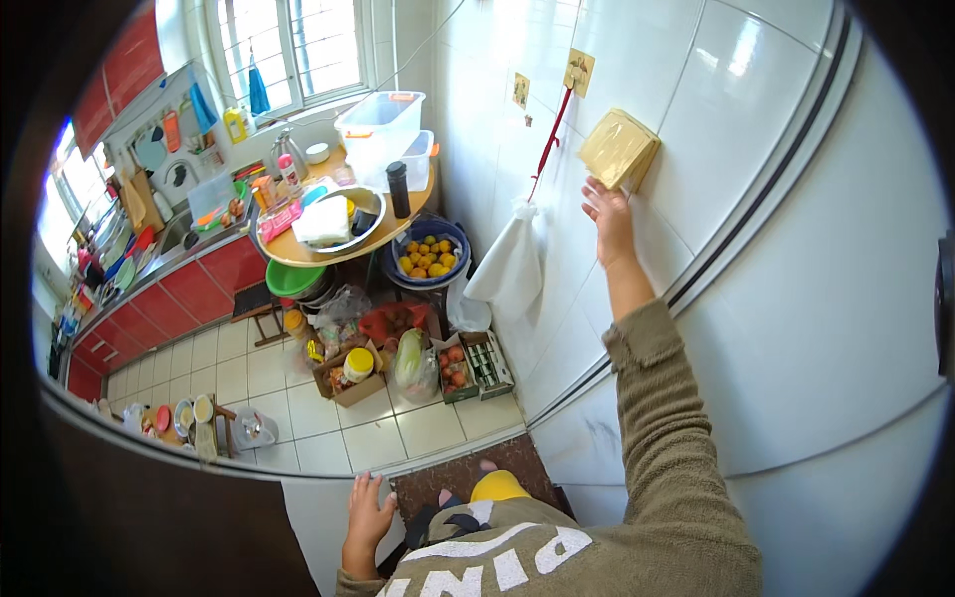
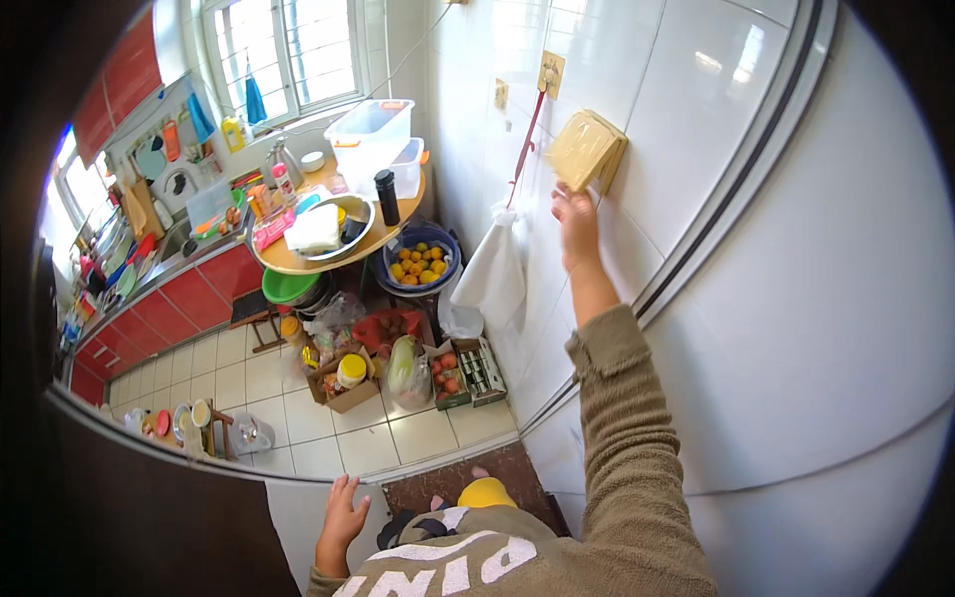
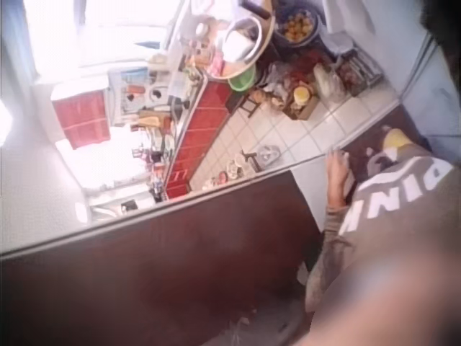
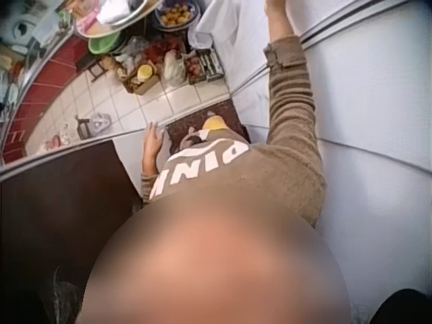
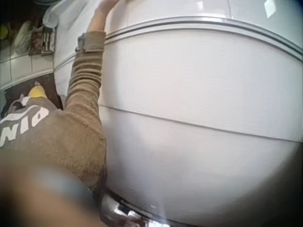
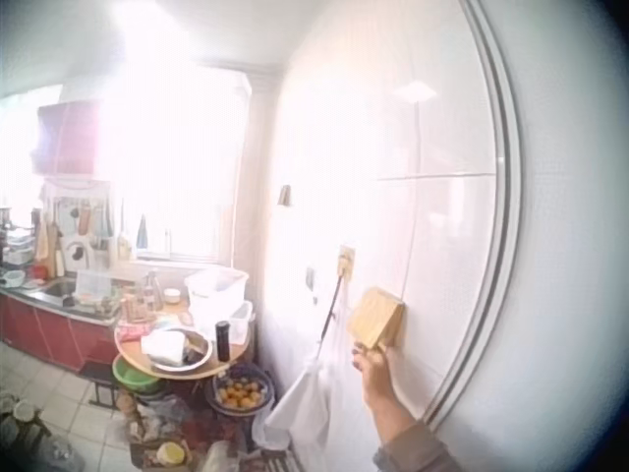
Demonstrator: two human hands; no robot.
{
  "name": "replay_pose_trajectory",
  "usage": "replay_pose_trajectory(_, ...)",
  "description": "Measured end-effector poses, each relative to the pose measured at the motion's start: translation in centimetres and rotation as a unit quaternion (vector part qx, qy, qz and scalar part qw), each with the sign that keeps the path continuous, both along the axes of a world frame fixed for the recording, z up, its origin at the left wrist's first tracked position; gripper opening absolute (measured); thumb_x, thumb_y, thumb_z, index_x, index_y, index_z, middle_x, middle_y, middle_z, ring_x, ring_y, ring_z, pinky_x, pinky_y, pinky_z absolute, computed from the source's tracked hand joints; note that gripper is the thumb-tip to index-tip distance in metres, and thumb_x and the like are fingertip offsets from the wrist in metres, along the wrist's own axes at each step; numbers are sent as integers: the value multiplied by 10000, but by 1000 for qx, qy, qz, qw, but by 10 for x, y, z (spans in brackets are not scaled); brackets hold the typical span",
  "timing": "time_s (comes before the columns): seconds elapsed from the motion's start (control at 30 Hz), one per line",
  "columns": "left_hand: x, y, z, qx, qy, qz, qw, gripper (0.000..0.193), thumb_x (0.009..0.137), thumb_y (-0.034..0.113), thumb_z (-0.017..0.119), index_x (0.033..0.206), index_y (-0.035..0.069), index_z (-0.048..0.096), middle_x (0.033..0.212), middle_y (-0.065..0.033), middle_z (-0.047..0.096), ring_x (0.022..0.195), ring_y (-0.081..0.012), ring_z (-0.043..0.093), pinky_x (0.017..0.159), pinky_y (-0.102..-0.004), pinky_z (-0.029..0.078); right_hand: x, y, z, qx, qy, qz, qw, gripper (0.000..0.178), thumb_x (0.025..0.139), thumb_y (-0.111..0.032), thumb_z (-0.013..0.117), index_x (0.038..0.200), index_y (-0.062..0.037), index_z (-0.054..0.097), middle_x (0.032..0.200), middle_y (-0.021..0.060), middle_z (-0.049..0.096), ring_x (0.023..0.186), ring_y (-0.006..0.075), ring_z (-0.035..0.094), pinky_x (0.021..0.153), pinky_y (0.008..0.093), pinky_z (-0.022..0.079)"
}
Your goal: The person assembles a wrap by placing fried items, shredded vegetables, and scrambled eggs onto a flatbread using chopsticks, then folds it and places it on a table with other dishes. They also move sliced potatoes and a container lid around the kitchen counter.
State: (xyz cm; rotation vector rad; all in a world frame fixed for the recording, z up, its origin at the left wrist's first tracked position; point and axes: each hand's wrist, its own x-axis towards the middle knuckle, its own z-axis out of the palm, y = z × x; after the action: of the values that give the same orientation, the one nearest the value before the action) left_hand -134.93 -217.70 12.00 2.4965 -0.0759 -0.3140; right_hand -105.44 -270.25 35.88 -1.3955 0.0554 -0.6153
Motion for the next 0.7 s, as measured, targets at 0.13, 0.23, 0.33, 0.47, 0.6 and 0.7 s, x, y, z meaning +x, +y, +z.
replay_pose_trajectory(0.13,43,-8,-12,23,15,2,1000,542,888,290,667,1346,28,541,1483,-254,402,1396,-437,332,1141,-506,287,22,20,7,-75,-136,-49,987,384,982,-91,489,1354,6,491,1304,85,566,1171,154,530,1028,328,408)
replay_pose_trajectory(0.23,72,-14,-14,5,31,19,999,549,888,298,671,1344,21,541,1472,-263,410,1386,-437,345,1140,-498,293,40,5,15,100,-191,-38,976,333,990,-155,490,1283,-13,563,1259,67,571,1127,144,513,1002,306,390)
replay_pose_trajectory(0.33,96,-32,-14,-22,42,13,999,552,888,306,673,1340,15,544,1456,-266,429,1379,-431,357,1137,-489,302,60,-40,-19,92,-203,-90,971,349,965,-115,528,1297,-6,516,1239,63,600,1118,149,556,961,298,433)
replay_pose_trajectory(0.47,119,-31,-14,-29,30,18,999,556,895,325,662,1343,20,543,1441,-256,451,1373,-420,372,1138,-475,310,43,-30,-11,4,-172,-114,979,402,941,-87,543,1320,44,513,1298,111,565,1176,209,537,1028,361,423)
replay_pose_trajectory(0.6,143,-42,-16,22,66,13,998,581,910,375,634,1370,39,523,1452,-252,443,1380,-417,370,1144,-467,305,36,-35,18,34,-239,-95,966,399,941,-118,558,1307,35,510,1278,117,581,1191,222,554,1029,364,438)
replay_pose_trajectory(0.7,149,-50,-12,12,84,12,996,599,921,409,609,1390,51,506,1462,-249,435,1389,-413,363,1148,-468,301,35,-39,18,27,-234,-77,969,416,952,-145,564,1314,48,499,1311,140,552,1211,239,543,1048,397,433)
